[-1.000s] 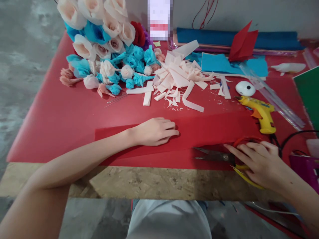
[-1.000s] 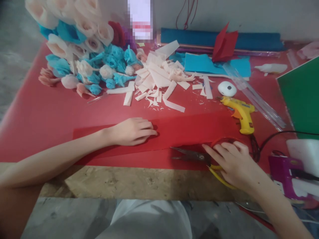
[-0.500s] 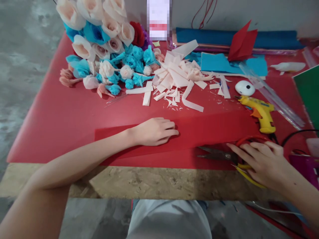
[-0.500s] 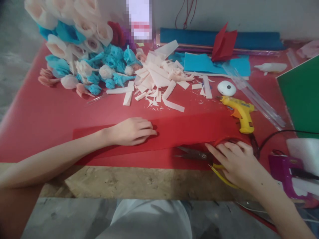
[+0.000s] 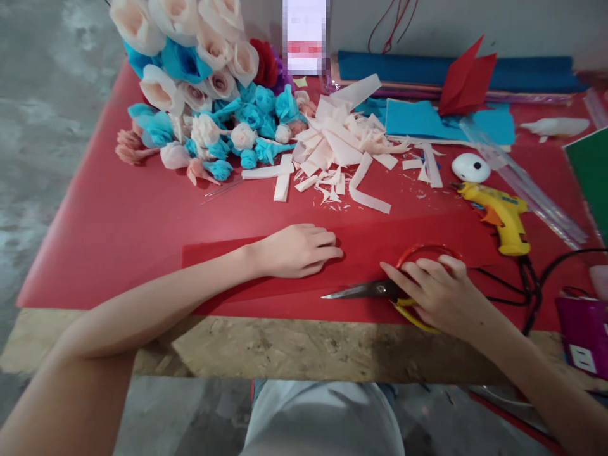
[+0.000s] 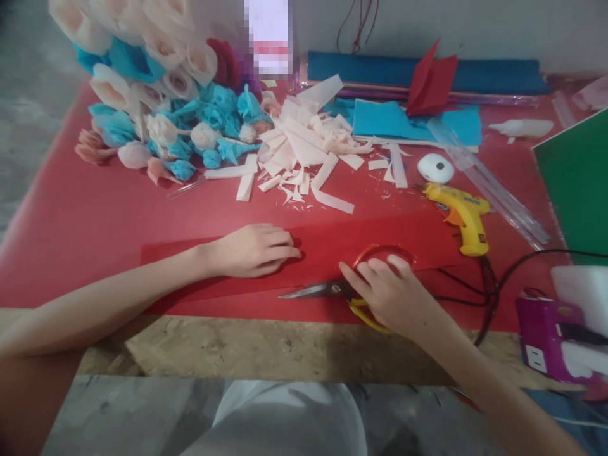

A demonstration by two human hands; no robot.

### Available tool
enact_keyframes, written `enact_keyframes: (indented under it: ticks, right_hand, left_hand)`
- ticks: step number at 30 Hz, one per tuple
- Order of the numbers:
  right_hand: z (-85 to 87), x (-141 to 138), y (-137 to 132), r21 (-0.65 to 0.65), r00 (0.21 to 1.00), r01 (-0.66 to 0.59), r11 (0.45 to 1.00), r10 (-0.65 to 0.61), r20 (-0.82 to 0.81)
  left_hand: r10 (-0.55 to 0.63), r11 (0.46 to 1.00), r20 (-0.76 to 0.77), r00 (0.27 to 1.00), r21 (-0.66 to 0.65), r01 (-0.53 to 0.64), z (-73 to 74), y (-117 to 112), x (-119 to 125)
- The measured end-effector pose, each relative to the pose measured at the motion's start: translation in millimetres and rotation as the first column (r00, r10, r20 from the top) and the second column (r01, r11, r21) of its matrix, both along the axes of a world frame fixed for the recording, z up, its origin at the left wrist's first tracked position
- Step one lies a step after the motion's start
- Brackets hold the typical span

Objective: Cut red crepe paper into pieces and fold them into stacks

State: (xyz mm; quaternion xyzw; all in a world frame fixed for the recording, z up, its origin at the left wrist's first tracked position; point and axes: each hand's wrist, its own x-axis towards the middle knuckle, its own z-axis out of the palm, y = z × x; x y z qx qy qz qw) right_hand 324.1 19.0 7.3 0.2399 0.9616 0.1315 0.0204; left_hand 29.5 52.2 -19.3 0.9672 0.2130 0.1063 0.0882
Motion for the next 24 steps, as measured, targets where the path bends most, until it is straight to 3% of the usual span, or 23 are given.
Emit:
enact_keyframes:
  ticks: [7,19,24]
  right_hand:
    - [-2.0,-22.3,9.5,-0.063,0.995,-0.090,0.994,0.088,-0.039]
    - [1.3,-18.8,15.2,-0.182,0.971,-0.238,0.954,0.228,-0.074]
    - [0.0,-16.0,5.2,-0.103,0.990,-0.141,0.985,0.140,-0.018]
  left_hand:
    - [-0.002,1.000,-0.010,1.000,0.015,0.002,0.4,0.7,0.1]
    - [-0.004,1.000,-0.026,1.000,0.025,0.004,1.1,1.3,1.2]
    - [0.004,1.000,-0.027,1.000,0.026,-0.003,0.3,0.2,2.1]
